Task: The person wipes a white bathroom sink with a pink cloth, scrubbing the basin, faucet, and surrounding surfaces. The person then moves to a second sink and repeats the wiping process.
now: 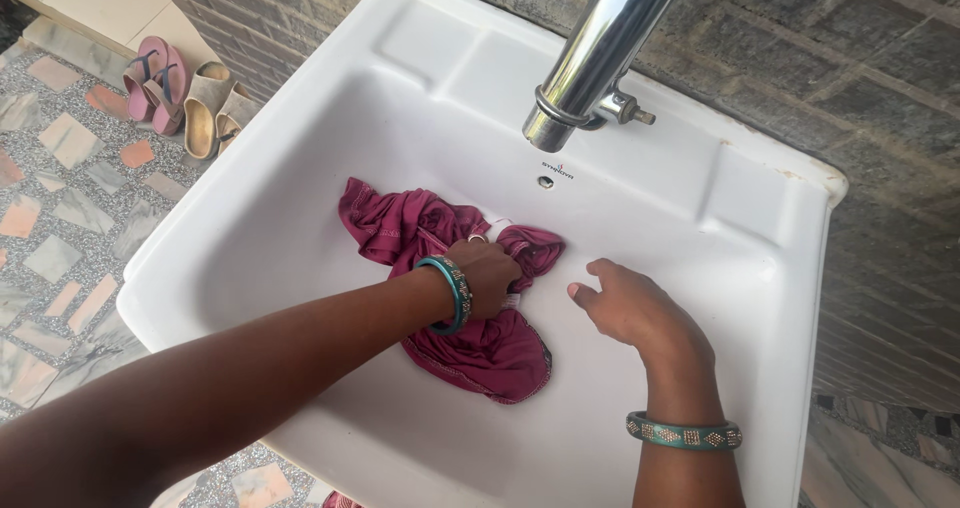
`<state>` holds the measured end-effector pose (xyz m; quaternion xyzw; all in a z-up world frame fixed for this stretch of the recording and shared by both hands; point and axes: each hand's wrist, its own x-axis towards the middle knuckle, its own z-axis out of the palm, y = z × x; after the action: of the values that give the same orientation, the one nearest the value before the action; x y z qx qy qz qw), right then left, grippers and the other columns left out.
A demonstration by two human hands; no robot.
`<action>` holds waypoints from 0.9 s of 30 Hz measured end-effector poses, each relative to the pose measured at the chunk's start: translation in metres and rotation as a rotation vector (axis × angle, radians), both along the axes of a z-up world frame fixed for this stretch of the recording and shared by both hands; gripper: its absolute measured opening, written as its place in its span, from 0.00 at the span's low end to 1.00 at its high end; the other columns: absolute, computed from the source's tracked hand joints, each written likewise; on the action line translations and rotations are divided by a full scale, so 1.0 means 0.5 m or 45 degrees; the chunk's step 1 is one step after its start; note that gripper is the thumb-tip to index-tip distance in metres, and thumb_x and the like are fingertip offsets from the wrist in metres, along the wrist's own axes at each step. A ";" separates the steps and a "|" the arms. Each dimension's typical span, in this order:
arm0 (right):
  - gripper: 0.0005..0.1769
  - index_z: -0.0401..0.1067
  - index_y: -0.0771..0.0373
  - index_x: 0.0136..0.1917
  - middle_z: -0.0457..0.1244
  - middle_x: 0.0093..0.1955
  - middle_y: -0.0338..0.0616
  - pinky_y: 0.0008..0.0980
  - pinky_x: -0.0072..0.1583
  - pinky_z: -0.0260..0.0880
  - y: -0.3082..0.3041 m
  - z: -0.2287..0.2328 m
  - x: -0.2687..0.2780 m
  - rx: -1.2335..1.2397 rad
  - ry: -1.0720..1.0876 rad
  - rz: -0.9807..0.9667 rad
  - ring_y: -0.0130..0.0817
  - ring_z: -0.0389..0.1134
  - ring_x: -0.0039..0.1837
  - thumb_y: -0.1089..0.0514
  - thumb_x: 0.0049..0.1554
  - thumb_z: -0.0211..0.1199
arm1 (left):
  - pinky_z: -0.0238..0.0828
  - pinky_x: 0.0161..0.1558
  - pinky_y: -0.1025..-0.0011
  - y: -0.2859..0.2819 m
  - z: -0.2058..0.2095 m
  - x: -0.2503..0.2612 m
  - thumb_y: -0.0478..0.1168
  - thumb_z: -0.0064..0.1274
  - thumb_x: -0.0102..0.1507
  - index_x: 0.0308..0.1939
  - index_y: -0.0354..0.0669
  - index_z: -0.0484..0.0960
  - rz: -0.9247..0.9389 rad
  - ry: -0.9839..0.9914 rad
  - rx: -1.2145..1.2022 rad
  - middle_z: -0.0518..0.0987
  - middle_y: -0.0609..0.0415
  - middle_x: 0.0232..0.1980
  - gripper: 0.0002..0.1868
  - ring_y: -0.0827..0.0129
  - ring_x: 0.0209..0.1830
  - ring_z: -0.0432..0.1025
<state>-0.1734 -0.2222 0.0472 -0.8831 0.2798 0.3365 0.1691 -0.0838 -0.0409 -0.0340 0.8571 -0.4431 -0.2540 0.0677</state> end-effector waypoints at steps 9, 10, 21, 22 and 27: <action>0.37 0.57 0.49 0.79 0.57 0.78 0.44 0.50 0.75 0.59 0.018 -0.002 0.004 0.048 0.045 0.044 0.45 0.58 0.78 0.36 0.61 0.54 | 0.63 0.60 0.48 0.003 -0.018 -0.025 0.56 0.55 0.61 0.43 0.45 0.89 0.258 -0.091 0.008 0.73 0.36 0.58 0.20 0.42 0.63 0.65; 0.37 0.57 0.49 0.79 0.58 0.77 0.44 0.49 0.75 0.60 0.019 -0.008 0.006 0.041 0.058 0.069 0.45 0.59 0.78 0.36 0.61 0.54 | 0.63 0.60 0.48 0.004 -0.015 -0.022 0.56 0.55 0.62 0.43 0.47 0.89 0.263 -0.087 -0.003 0.73 0.36 0.58 0.19 0.42 0.62 0.66; 0.35 0.59 0.51 0.78 0.59 0.76 0.46 0.50 0.73 0.61 0.033 -0.025 0.047 0.081 0.004 0.184 0.46 0.60 0.76 0.39 0.62 0.55 | 0.65 0.59 0.53 0.014 -0.013 -0.009 0.55 0.61 0.58 0.43 0.59 0.90 0.385 -0.043 -0.169 0.78 0.48 0.52 0.14 0.53 0.56 0.71; 0.35 0.59 0.51 0.78 0.59 0.76 0.46 0.50 0.74 0.61 0.036 -0.025 0.050 0.084 0.011 0.163 0.46 0.60 0.77 0.39 0.62 0.55 | 0.65 0.59 0.52 0.014 -0.018 -0.008 0.55 0.60 0.59 0.43 0.60 0.90 0.379 -0.059 -0.165 0.78 0.48 0.52 0.13 0.53 0.56 0.71; 0.34 0.57 0.50 0.78 0.59 0.76 0.46 0.50 0.74 0.60 0.041 -0.018 0.053 0.085 0.034 0.135 0.45 0.60 0.77 0.40 0.62 0.54 | 0.65 0.57 0.52 0.010 -0.035 -0.005 0.53 0.60 0.58 0.44 0.61 0.90 0.389 -0.077 -0.176 0.77 0.48 0.52 0.13 0.53 0.56 0.70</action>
<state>-0.1470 -0.2014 0.0381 -0.8860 0.2234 0.3660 0.1766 -0.0862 -0.0361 -0.0514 0.9151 -0.3258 -0.1836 0.1509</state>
